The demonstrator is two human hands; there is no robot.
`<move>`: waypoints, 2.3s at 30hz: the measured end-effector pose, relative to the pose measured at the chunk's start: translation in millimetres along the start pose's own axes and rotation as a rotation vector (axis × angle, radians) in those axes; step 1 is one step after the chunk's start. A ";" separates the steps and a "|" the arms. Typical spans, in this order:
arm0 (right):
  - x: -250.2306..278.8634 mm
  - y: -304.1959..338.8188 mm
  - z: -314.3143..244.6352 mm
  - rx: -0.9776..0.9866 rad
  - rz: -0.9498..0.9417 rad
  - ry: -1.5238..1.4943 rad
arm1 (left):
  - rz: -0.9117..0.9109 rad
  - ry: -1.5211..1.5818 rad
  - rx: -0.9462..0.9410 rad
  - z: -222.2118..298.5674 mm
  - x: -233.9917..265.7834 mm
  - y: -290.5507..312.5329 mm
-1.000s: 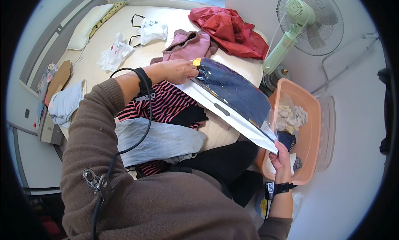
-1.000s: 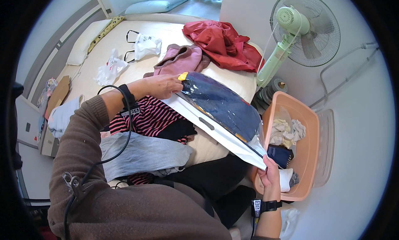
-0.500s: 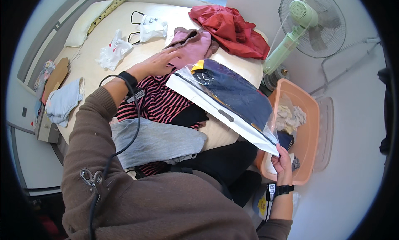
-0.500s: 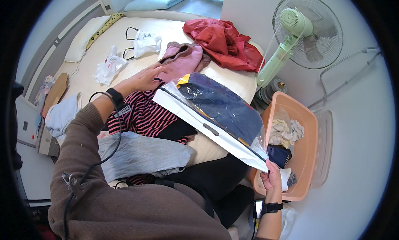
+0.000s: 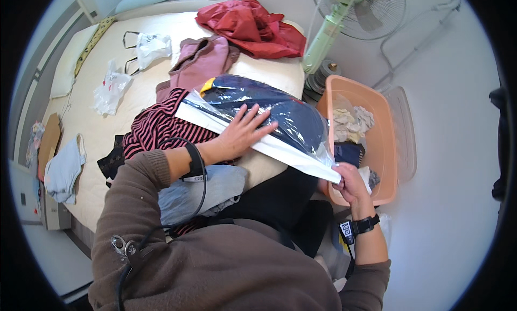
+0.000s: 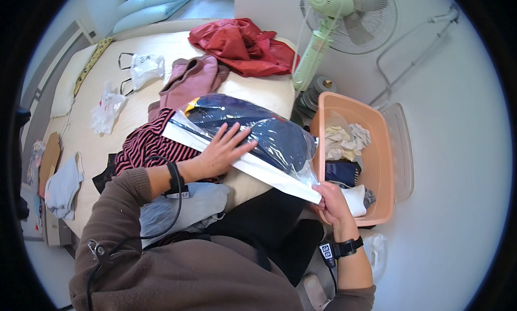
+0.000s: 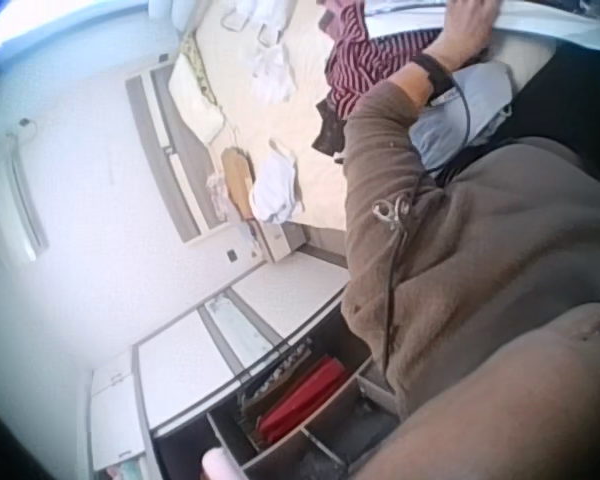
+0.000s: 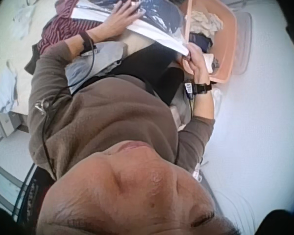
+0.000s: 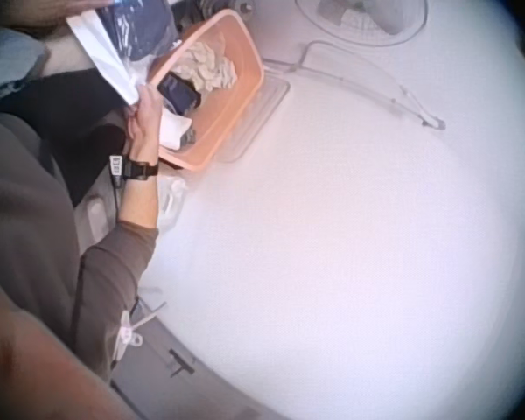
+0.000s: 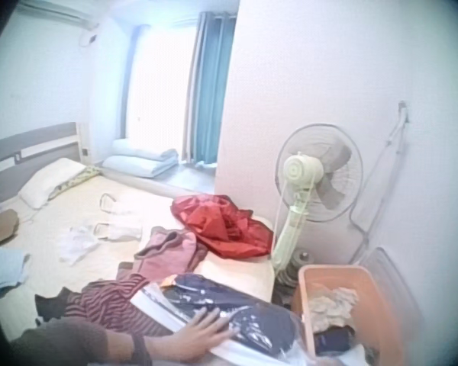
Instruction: The person hangs a red jacket in a closet, then folds various garments from a bed and places them into a pink laundry basket. They also pack several folded items into a vacuum-seal bag and place the bag into the basket.
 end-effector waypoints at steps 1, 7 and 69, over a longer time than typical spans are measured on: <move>-6.8 8.1 -13.7 0.049 -0.031 -0.037 | 0.137 0.024 0.004 -9.1 6.1 -11.3; 6.5 42.1 -122.6 0.418 -0.125 -0.373 | 0.317 0.392 0.206 -78.1 19.9 -92.0; 316.3 -598.5 -35.3 0.171 0.143 1.875 | 0.301 1.623 1.893 10.2 -316.6 -168.0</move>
Point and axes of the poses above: each hand's wrist, its own y-axis away from the middle knuckle, its own x-axis out of the back of the hand, z = x × y, the point moved 10 cm from there along -y, towards the middle knuckle, and after that the axes turned 13 degrees about -x, right-handed, at the moved point
